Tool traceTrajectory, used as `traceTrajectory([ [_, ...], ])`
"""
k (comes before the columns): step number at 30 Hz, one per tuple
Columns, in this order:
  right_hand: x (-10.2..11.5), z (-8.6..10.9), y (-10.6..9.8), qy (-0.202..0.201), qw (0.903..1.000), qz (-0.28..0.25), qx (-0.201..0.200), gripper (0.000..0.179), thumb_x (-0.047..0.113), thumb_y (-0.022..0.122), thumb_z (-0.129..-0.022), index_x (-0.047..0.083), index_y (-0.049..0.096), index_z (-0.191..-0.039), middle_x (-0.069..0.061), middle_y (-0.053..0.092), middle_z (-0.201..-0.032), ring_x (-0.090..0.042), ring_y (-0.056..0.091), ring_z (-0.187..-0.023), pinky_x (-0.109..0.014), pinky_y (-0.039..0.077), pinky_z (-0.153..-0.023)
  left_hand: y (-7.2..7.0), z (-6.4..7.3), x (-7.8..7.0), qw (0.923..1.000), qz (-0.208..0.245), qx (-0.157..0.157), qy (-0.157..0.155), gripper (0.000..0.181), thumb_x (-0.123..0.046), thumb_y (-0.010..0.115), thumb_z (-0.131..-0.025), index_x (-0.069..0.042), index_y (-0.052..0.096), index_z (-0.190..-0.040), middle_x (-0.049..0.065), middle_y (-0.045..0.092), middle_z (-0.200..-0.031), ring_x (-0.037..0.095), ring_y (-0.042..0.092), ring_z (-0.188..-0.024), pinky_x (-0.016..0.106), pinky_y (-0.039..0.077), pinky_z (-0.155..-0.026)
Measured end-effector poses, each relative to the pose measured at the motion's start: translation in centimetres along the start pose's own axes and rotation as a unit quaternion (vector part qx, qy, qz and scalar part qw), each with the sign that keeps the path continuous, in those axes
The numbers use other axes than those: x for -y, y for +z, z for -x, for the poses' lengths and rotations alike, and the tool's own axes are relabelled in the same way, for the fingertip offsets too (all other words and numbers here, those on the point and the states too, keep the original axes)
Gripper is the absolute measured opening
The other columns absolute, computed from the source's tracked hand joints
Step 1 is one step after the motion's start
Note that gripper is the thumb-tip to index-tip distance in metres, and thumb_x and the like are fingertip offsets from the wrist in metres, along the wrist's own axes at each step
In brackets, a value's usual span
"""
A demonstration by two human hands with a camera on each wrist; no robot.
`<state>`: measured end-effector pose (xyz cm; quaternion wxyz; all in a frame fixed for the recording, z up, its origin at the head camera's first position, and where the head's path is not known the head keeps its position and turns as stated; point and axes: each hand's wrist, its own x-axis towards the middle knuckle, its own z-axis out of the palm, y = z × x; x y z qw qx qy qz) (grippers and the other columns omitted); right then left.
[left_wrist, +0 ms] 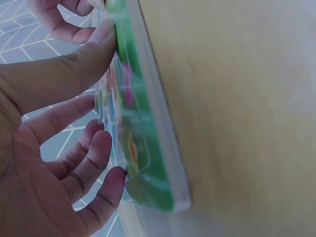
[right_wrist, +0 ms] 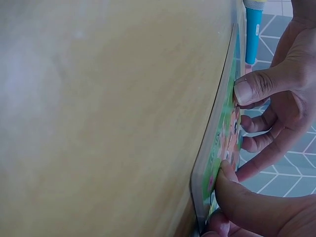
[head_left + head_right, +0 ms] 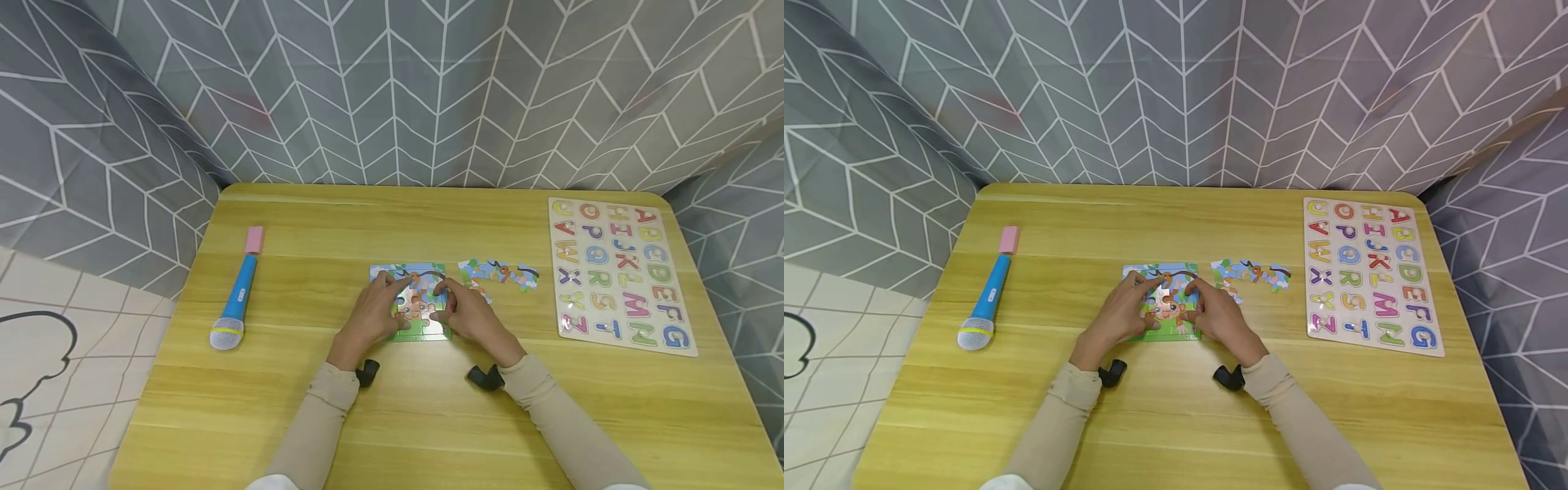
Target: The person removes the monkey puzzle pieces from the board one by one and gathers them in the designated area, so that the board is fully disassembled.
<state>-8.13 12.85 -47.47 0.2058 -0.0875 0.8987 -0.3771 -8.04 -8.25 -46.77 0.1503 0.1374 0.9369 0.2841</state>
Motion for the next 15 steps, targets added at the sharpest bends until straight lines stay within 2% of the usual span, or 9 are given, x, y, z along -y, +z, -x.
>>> traceTrajectory([
  [8,-0.06,-0.04,0.05,0.002,1.0000,0.004,-0.001,0.037,0.019,0.077,-0.089,0.009,0.060,-0.120,-0.002,0.054,-0.071,-0.015,0.047,-0.058,-0.026,0.040,-0.057,-0.05,0.04,0.03,1.0000,0.003,0.000,-0.007,0.085,-0.022,0.090,-0.073,-0.020,0.051,-0.148,0.010,0.050,-0.126,0.020,0.049,-0.084,0.028,0.043,-0.071],
  [12,-0.09,-0.03,0.06,0.005,1.0000,0.003,-0.001,0.037,0.020,0.077,-0.089,0.009,0.060,-0.121,-0.002,0.054,-0.071,-0.015,0.047,-0.058,-0.027,0.040,-0.058,-0.19,0.19,0.19,0.9999,0.010,-0.007,-0.001,0.085,-0.022,0.091,-0.072,-0.018,0.052,-0.147,0.011,0.050,-0.134,0.027,0.054,-0.105,0.039,0.050,-0.088],
  [15,-0.14,-0.05,0.06,0.008,1.0000,0.004,0.001,0.037,0.020,0.076,-0.090,0.010,0.060,-0.121,-0.001,0.054,-0.071,-0.014,0.047,-0.058,-0.026,0.040,-0.059,-0.63,0.42,0.54,0.9998,0.015,-0.012,0.006,0.088,-0.024,0.092,-0.071,-0.016,0.051,-0.148,0.013,0.046,-0.145,0.034,0.049,-0.128,0.052,0.046,-0.106],
])
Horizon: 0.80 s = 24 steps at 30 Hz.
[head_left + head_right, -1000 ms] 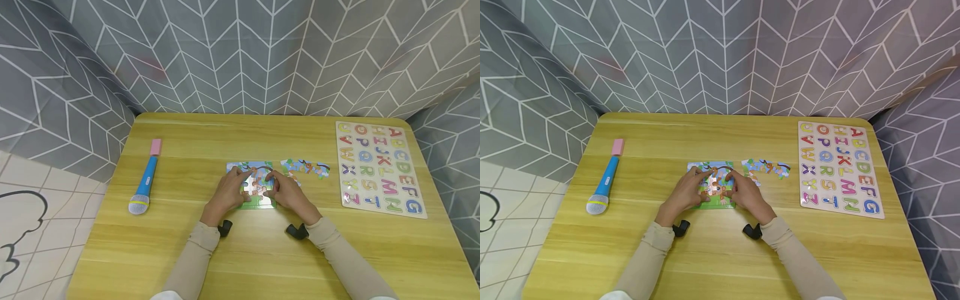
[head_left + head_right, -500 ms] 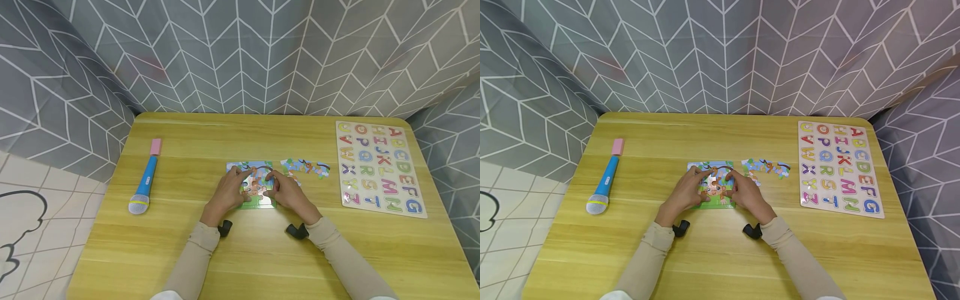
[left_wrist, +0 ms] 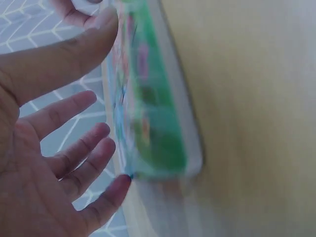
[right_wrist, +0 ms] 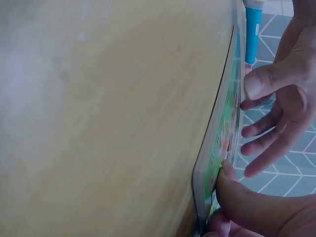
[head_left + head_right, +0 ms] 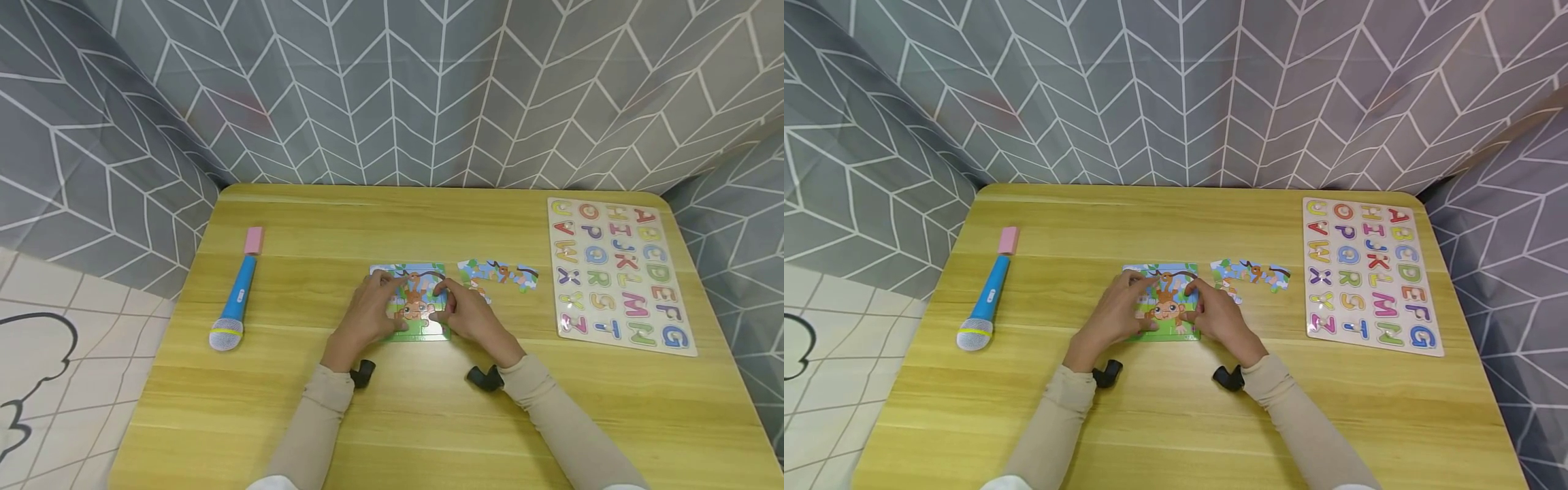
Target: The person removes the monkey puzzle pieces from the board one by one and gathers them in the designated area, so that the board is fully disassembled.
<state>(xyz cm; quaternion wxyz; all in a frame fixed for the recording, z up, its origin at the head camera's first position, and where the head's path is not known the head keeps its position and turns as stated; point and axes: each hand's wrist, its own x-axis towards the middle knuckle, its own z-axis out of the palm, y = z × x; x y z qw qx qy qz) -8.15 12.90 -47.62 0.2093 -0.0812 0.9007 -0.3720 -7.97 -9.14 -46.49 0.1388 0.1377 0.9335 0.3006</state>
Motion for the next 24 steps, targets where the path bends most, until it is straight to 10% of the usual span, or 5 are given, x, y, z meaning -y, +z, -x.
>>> traceTrajectory([
  [8,0.0,0.0,0.1,0.002,1.0000,-0.006,-0.001,0.037,0.019,0.076,-0.090,0.009,0.060,-0.122,-0.002,0.054,-0.071,-0.015,0.046,-0.057,-0.026,0.039,-0.056,-1.1,0.8,1.3,0.9993,0.002,0.018,-0.033,0.104,-0.024,0.094,-0.067,-0.015,0.039,-0.155,0.014,0.013,-0.170,0.038,0.014,-0.157,0.064,0.021,-0.125],
  [24,0.0,0.1,0.1,-0.001,0.9999,-0.010,-0.008,0.038,0.020,0.078,-0.089,0.010,0.061,-0.121,-0.003,0.055,-0.074,-0.015,0.046,-0.058,-0.027,0.039,-0.059,-0.9,0.7,1.9,0.9976,0.006,0.037,-0.059,0.111,-0.027,0.093,-0.069,-0.008,0.030,-0.158,0.011,0.005,-0.171,0.035,0.011,-0.159,0.055,0.018,-0.128],
])
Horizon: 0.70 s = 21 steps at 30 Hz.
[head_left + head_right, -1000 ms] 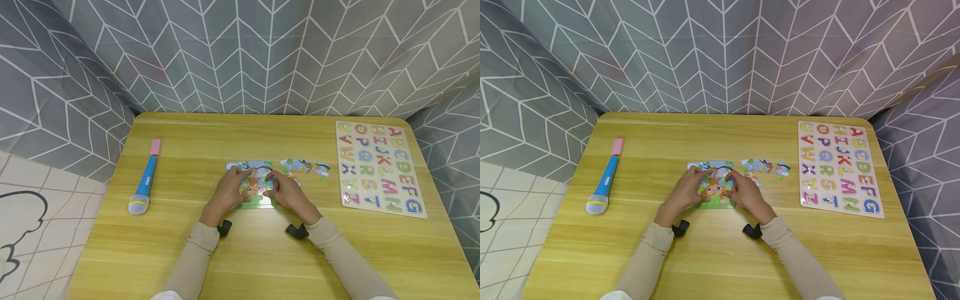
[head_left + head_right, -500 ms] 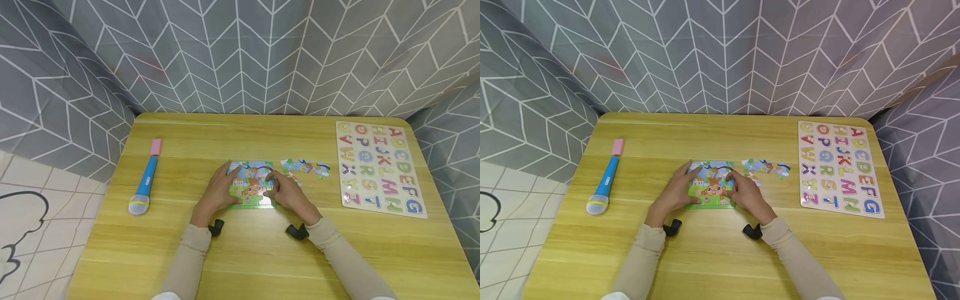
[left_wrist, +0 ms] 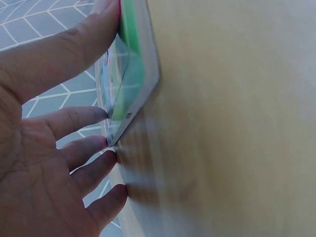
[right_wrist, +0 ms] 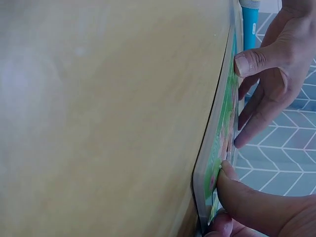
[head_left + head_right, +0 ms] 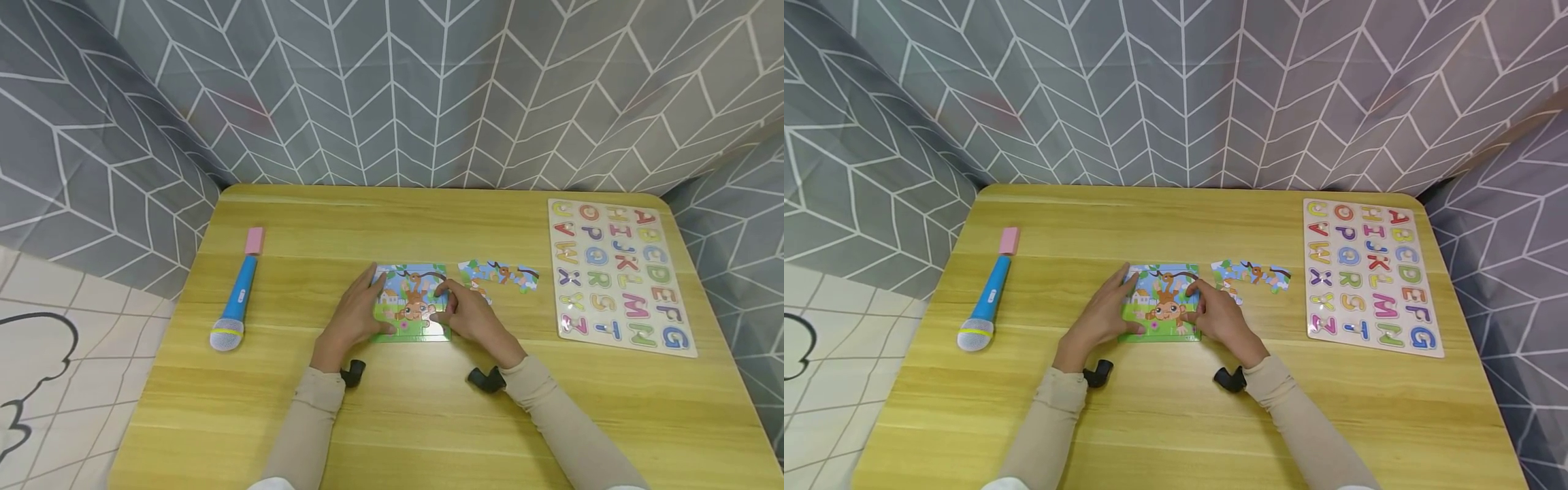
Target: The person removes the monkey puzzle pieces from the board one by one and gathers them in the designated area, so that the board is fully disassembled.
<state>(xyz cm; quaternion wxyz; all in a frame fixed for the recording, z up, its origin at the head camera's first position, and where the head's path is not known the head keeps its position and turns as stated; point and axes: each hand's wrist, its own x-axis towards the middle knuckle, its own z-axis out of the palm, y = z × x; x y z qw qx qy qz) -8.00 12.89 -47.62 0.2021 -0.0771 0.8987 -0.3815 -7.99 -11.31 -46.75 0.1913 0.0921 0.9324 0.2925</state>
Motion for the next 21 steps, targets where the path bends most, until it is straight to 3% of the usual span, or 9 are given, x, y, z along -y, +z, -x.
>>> traceTrajectory([
  [13,1.2,0.0,0.3,-0.023,0.9994,-0.013,-0.024,0.040,0.020,0.078,-0.088,0.003,0.063,-0.121,-0.002,0.056,-0.070,-0.012,0.046,-0.052,-0.024,0.040,-0.053,0.0,0.0,0.2,1.0000,0.003,0.009,0.002,0.108,-0.029,0.091,-0.071,-0.012,0.030,-0.158,0.010,0.006,-0.171,0.032,0.009,-0.159,0.054,0.014,-0.130],
  [21,2.2,-0.8,0.9,-0.030,0.9995,0.003,-0.010,0.049,0.027,0.080,-0.086,0.006,0.063,-0.126,-0.001,0.061,-0.072,-0.010,0.049,-0.053,-0.022,0.042,-0.051,-0.2,0.0,0.2,0.9999,-0.001,0.016,0.002,0.107,-0.030,0.090,-0.072,-0.013,0.029,-0.158,0.010,0.006,-0.171,0.032,0.007,-0.159,0.054,0.014,-0.130],
])
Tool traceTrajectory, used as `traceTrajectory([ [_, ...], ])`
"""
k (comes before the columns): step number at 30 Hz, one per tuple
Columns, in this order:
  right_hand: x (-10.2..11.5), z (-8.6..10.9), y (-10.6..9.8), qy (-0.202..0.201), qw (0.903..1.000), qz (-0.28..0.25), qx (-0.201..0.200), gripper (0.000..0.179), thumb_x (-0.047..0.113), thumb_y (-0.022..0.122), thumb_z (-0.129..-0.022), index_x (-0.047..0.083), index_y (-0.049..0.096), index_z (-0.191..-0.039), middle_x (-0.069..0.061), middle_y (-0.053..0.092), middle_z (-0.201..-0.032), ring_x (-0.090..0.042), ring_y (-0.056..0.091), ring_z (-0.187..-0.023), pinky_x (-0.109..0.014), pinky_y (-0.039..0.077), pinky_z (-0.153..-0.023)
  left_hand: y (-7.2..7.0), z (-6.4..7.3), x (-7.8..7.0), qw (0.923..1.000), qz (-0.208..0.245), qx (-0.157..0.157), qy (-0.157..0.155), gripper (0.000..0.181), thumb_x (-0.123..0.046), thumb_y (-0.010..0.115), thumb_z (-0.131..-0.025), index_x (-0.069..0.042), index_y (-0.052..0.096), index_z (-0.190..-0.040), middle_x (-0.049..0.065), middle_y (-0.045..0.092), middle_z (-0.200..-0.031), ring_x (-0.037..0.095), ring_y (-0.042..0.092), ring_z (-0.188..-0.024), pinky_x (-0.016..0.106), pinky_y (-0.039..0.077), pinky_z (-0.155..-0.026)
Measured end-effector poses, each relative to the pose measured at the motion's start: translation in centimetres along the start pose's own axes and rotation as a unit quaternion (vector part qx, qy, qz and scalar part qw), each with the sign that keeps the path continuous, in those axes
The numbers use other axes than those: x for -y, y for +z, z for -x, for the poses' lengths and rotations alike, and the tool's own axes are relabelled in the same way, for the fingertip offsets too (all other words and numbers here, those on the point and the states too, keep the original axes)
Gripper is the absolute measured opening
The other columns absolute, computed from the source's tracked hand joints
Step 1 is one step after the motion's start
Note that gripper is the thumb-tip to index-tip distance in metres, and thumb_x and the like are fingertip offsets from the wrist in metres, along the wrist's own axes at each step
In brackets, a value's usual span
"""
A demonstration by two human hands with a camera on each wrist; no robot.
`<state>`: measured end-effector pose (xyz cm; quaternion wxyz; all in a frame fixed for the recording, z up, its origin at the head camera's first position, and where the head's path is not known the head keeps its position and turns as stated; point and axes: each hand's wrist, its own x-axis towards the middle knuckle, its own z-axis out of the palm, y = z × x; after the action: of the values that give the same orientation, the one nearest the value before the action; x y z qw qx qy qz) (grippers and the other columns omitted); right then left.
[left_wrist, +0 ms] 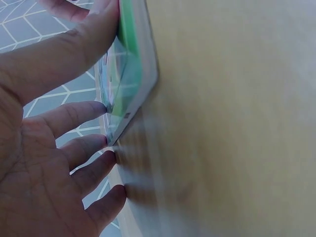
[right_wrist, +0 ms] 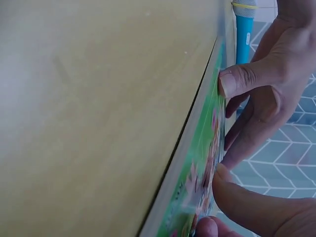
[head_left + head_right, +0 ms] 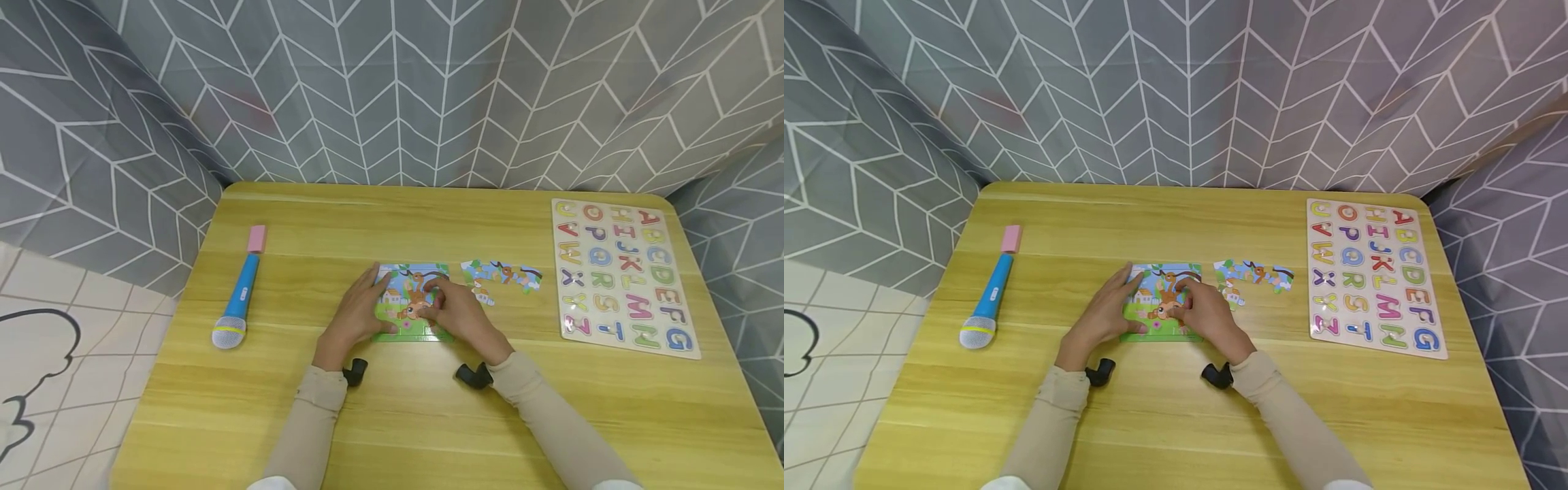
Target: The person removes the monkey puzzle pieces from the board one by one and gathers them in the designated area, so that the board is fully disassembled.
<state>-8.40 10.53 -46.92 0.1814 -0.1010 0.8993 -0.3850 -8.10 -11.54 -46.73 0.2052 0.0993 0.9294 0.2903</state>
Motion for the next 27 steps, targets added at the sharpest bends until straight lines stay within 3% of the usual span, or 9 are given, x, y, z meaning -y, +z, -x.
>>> traceTrajectory([
  [17,0.84,-0.71,0.74,0.015,0.9997,0.014,0.012,0.050,0.023,0.080,-0.087,0.006,0.062,-0.130,-0.001,0.062,-0.077,-0.011,0.052,-0.055,-0.025,0.043,-0.057,-0.05,-0.08,0.12,0.9999,-0.010,-0.004,0.007,0.107,-0.030,0.091,-0.071,-0.011,0.032,-0.158,0.011,0.008,-0.171,0.033,0.010,-0.159,0.055,0.017,-0.129],
  [23,0.69,-0.85,0.78,0.005,1.0000,0.000,0.004,0.050,0.019,0.083,-0.083,0.006,0.062,-0.127,-0.002,0.061,-0.086,-0.009,0.055,-0.057,-0.025,0.049,-0.065,-0.09,-0.03,0.02,1.0000,-0.008,-0.003,0.004,0.107,-0.030,0.091,-0.071,-0.012,0.032,-0.158,0.010,0.008,-0.171,0.033,0.011,-0.159,0.055,0.017,-0.129],
  [27,0.49,-0.86,0.82,-0.011,0.9997,-0.011,-0.017,0.045,0.016,0.084,-0.082,0.006,0.064,-0.121,-0.006,0.062,-0.096,-0.013,0.055,-0.067,-0.027,0.049,-0.065,-0.22,0.04,-0.08,1.0000,-0.005,-0.002,0.003,0.107,-0.030,0.091,-0.071,-0.012,0.031,-0.158,0.010,0.008,-0.171,0.033,0.011,-0.159,0.056,0.017,-0.129],
])
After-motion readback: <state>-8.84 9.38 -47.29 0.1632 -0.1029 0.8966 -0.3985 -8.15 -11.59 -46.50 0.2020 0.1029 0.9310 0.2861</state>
